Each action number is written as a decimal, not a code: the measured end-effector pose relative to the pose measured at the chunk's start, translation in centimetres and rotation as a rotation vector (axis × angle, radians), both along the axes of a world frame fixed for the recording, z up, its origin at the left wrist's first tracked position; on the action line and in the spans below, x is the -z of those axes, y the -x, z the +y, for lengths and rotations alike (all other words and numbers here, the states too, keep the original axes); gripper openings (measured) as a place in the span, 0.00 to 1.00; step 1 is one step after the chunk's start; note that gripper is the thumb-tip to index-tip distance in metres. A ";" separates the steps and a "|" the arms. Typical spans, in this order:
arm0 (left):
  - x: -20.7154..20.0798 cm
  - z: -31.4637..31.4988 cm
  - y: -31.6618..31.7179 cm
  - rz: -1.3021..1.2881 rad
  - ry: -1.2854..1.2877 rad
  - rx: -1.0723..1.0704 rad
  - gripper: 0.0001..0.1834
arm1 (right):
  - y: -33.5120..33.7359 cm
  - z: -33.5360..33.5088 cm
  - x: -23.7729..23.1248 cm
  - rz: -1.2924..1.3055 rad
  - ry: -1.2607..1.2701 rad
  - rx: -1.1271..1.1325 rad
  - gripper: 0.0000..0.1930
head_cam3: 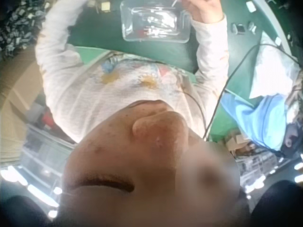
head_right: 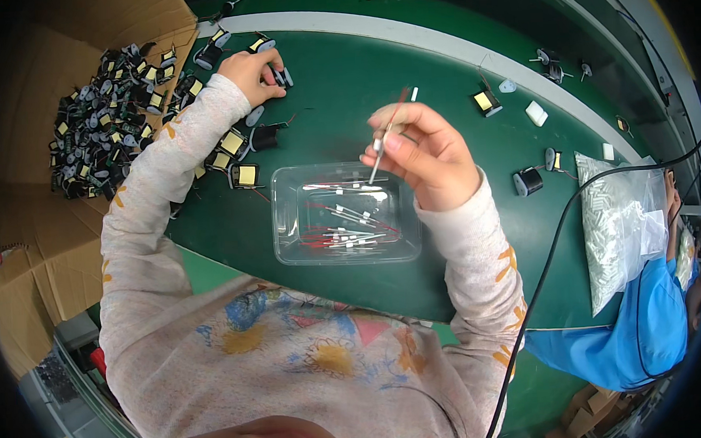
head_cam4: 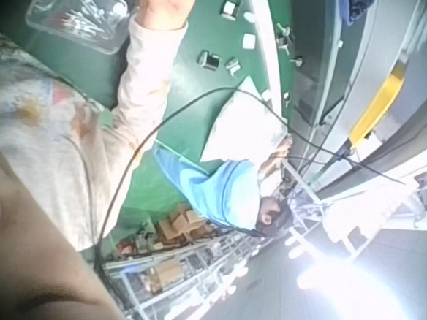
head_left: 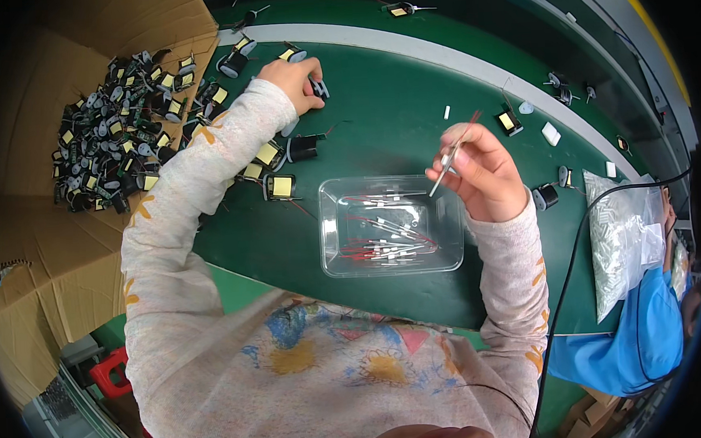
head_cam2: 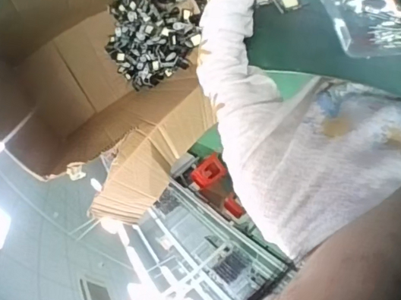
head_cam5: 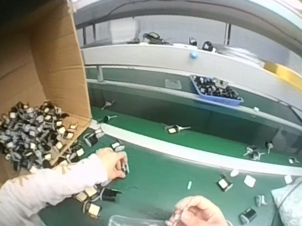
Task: The person threads a wire through a white plastic piece and then presses the assembly onto a black component by hand.
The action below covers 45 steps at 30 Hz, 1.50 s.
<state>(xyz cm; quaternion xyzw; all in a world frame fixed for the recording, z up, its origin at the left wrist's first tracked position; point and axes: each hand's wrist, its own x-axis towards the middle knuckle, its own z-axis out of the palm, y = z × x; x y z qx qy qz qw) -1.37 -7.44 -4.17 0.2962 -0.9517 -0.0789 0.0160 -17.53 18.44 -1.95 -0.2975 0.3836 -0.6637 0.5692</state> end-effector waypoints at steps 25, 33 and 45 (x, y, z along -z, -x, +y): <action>-6.0 10.3 0.9 0.882 -1.149 0.434 0.20 | -0.3 0.8 -2.7 0.663 0.061 0.516 0.32; -7.2 10.6 0.4 0.522 -0.419 0.708 0.20 | -1.4 1.0 -3.5 1.600 0.186 0.665 0.26; -6.5 10.2 0.7 0.474 -0.680 0.783 0.16 | -0.2 1.5 -3.2 1.276 0.276 0.450 0.30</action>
